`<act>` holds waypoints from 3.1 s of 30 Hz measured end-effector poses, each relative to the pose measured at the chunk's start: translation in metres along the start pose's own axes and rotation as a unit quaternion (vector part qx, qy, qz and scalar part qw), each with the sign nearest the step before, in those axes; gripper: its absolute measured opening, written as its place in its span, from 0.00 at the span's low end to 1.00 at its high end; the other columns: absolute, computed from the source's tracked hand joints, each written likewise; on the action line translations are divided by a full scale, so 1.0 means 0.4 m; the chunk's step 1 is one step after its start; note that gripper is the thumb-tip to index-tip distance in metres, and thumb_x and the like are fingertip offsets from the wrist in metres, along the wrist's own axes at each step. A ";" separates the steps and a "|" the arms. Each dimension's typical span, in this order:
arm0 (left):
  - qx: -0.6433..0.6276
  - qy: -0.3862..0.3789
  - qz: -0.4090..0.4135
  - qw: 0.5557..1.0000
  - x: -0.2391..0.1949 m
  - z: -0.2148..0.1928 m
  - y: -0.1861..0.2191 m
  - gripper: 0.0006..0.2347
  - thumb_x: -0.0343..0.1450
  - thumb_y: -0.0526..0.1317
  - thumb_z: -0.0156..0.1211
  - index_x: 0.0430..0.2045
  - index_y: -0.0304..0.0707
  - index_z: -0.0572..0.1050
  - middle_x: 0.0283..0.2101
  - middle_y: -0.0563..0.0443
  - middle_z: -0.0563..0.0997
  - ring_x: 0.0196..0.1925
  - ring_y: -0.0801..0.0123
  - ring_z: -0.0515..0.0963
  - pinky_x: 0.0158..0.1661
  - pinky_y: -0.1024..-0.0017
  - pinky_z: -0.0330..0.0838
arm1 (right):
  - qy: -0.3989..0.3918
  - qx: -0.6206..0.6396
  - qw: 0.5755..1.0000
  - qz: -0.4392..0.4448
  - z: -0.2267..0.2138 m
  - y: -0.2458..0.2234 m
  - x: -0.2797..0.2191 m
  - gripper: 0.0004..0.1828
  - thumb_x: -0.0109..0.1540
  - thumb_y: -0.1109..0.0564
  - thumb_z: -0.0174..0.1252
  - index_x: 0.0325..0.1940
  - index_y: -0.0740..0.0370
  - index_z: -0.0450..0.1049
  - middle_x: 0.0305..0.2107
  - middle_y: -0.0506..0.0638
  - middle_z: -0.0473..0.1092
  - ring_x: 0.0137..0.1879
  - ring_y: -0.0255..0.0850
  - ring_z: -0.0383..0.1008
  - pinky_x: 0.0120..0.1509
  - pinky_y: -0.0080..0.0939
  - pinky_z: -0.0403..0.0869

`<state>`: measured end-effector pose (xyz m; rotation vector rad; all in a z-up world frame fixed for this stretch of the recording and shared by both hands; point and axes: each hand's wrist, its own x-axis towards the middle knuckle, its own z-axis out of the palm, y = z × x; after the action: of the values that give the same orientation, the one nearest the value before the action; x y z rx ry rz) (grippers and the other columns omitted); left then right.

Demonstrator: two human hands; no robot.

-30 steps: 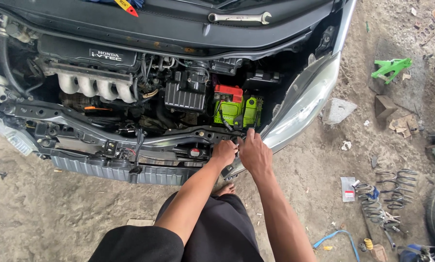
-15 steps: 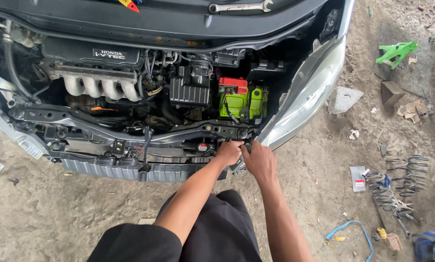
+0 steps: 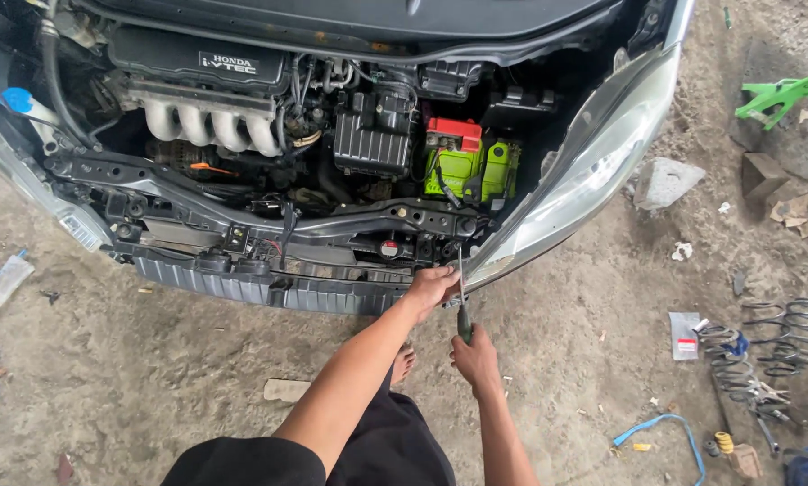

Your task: The person uses a screwdriver to remove screws from the front of a car with the hood open. They work on the area near the headlights and the engine bay, unscrewing fasteners to detach parts of the front assembly.

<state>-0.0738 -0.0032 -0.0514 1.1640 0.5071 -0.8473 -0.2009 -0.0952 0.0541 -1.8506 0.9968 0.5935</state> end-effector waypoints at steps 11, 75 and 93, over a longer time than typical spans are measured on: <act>0.078 0.056 0.060 0.994 0.018 -0.068 0.097 0.14 0.72 0.38 0.67 0.51 0.35 0.79 0.37 0.42 0.85 0.29 0.67 0.86 0.30 0.73 0.85 | 0.011 0.180 0.983 -0.024 0.136 -0.067 -0.033 0.27 0.62 0.54 0.56 0.63 0.71 0.69 0.37 0.71 0.74 0.43 0.55 0.82 0.47 0.52 0.84; 0.039 0.109 0.088 0.989 -0.007 -0.059 0.123 0.09 0.67 0.36 0.72 0.39 0.35 0.84 0.33 0.47 0.87 0.29 0.67 0.86 0.28 0.76 0.83 | 0.042 0.481 0.875 -0.030 0.249 -0.010 0.018 0.18 0.64 0.54 0.60 0.52 0.63 0.64 0.37 0.56 0.66 0.39 0.43 0.68 0.47 0.47 0.78; 0.020 0.103 0.074 0.992 -0.010 -0.044 0.124 0.06 0.70 0.33 0.69 0.38 0.33 0.82 0.34 0.47 0.85 0.30 0.67 0.84 0.30 0.75 0.83 | -0.018 0.483 0.874 -0.043 0.242 -0.003 0.028 0.17 0.65 0.49 0.58 0.51 0.63 0.68 0.35 0.51 0.60 0.37 0.40 0.63 0.44 0.42 0.70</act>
<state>-0.0354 0.0220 -0.0254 1.3172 0.5675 -0.6151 -0.1926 -0.0133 0.0022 -0.9660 0.9272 0.0194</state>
